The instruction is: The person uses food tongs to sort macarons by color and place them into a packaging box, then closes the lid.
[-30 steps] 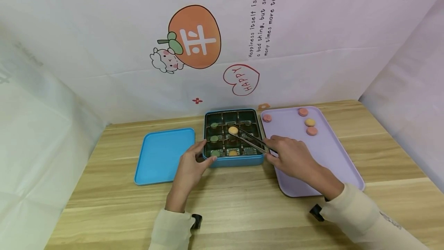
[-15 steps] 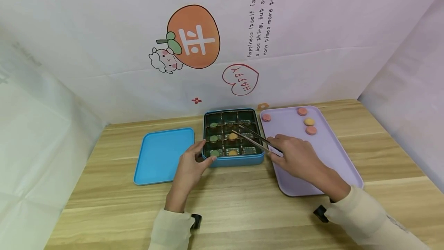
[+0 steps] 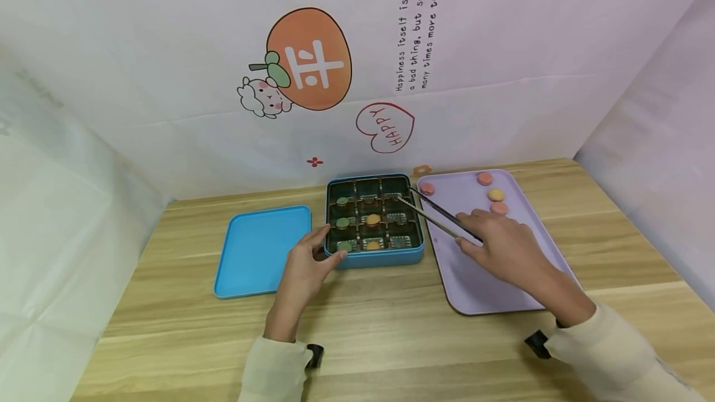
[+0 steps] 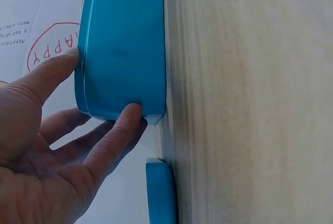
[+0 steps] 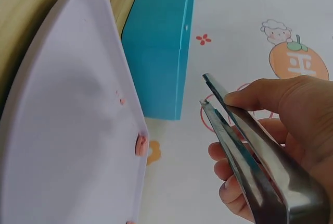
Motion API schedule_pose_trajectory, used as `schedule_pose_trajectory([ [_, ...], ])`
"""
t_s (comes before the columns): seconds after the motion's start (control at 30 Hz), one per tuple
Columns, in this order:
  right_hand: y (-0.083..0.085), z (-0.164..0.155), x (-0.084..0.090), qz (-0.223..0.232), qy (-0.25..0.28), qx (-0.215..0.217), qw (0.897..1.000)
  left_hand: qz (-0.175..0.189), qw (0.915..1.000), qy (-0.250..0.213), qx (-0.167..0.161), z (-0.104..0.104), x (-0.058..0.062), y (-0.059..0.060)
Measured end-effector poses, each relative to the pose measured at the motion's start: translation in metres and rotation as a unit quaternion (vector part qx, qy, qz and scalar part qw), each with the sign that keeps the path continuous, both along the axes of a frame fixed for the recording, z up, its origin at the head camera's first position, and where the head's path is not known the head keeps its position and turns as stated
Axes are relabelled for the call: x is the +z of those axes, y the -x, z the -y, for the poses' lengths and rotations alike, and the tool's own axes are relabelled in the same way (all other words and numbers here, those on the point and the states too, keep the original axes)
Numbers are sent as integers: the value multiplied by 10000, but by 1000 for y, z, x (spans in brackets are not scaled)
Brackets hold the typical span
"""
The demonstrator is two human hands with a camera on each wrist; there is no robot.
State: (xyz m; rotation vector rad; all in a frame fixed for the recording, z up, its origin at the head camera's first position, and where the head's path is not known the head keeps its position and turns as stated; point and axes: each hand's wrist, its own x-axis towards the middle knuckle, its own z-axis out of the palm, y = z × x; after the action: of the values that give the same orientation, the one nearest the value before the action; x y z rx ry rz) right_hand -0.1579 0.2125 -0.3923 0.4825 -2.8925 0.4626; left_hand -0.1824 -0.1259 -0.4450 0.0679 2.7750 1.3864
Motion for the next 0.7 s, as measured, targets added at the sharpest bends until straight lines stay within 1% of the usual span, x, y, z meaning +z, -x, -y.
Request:
schedule_pose_trajectory([
  [0.13,0,-7,-2,-69,-33,-47,10000,-21,10000,15,-7,0,0,0],
  [0.4,0,-25,-9,-526,15,-65,9986,-8,10000,-5,8,1,1,0],
  [0.6,-2,-41,-13,-618,-77,-192,9979,20,10000,-1,17,1,0,0],
  [0.7,-3,-51,-15,-510,-218,-357,9978,1,10000,-9,21,1,0,0],
])
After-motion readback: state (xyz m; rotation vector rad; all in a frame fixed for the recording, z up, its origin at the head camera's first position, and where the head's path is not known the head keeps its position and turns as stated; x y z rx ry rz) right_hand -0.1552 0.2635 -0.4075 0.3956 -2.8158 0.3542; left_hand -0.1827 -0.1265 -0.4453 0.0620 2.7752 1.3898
